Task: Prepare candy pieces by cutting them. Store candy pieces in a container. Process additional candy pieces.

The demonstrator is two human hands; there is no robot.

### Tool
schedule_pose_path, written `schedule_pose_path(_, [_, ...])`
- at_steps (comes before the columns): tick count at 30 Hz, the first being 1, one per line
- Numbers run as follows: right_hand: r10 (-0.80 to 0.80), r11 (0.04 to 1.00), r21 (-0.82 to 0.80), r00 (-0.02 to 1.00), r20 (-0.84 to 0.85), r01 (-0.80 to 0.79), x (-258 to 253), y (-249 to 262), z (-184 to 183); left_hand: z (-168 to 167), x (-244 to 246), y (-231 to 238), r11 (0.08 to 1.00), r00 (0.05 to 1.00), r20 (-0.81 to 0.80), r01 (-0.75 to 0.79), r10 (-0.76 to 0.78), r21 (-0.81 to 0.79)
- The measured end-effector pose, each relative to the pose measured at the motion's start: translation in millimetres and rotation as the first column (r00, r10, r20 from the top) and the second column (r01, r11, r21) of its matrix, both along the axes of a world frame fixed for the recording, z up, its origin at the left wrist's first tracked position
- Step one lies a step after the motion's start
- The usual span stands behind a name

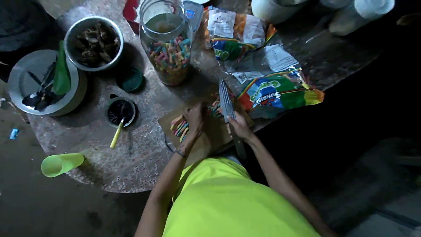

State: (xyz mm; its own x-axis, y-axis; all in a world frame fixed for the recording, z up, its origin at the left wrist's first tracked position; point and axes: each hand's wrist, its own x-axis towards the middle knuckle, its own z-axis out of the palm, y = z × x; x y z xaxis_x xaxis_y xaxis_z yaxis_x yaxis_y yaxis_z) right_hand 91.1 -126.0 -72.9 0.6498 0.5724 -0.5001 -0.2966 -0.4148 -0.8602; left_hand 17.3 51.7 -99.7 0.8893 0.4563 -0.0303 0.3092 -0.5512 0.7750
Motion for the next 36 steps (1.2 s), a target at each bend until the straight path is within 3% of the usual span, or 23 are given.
schedule_pose_path(2, [0.006, 0.995, 0.096, 0.996, -0.092, 0.003, 4, -3, 0, 7, 3, -3, 0.972, 0.998, 0.046, 0.051, -0.042, -0.227])
schedule_pose_path(4, [0.005, 0.989, 0.146, 0.989, -0.147, 0.016, 5, -2, 3, 27, 0, -9, 0.829, 0.993, 0.053, 0.115, -0.103, -0.547])
schedule_pose_path(6, [-0.031, 0.988, 0.148, 0.989, -0.146, 0.053, 6, 0, 4, 26, 1, -17, 0.768, 0.991, 0.094, 0.136, -0.099, -0.626])
schedule_pose_path(11, [-0.173, 0.985, 0.016, 0.984, -0.034, 0.174, 11, 6, 0, 8, 11, -41, 0.97, 0.988, 0.118, 0.119, -0.096, -0.212])
schedule_pose_path(14, [-0.154, 0.982, -0.098, 0.983, 0.102, 0.164, 11, 10, 5, -3, 11, -50, 0.981, 0.978, 0.077, 0.192, -0.194, 0.031])
schedule_pose_path(17, [-0.112, 0.978, -0.146, 0.965, 0.238, 0.149, 10, 12, 11, -8, 6, -49, 0.963, 0.969, 0.078, 0.222, -0.236, 0.155])
schedule_pose_path(20, [-0.058, 0.982, -0.145, 0.928, 0.369, 0.119, 10, 5, 20, -8, -26, -38, 0.976, 0.987, 0.115, 0.085, -0.109, 0.201])
schedule_pose_path(23, [0.061, 0.97, -0.236, 0.883, 0.466, 0.058, 13, -7, 20, -15, -88, -26, 0.92, 0.964, 0.013, -0.259, 0.267, 0.294])
schedule_pose_path(25, [0.142, 0.95, -0.311, 0.865, 0.482, 0.017, 12, -13, 15, -21, -117, -24, 0.887, 0.91, -0.082, -0.371, 0.406, 0.276])
schedule_pose_path(28, [0.226, 0.934, -0.352, 0.866, 0.446, -0.062, 9, -11, 9, -32, -130, -26, 0.896, 0.903, -0.116, -0.381, 0.413, 0.226])
schedule_pose_path(36, [0.229, 0.944, -0.315, 0.876, 0.423, -0.095, -8, -1, 14, -28, -126, -23, 0.939, 0.935, -0.114, -0.324, 0.337, 0.115])
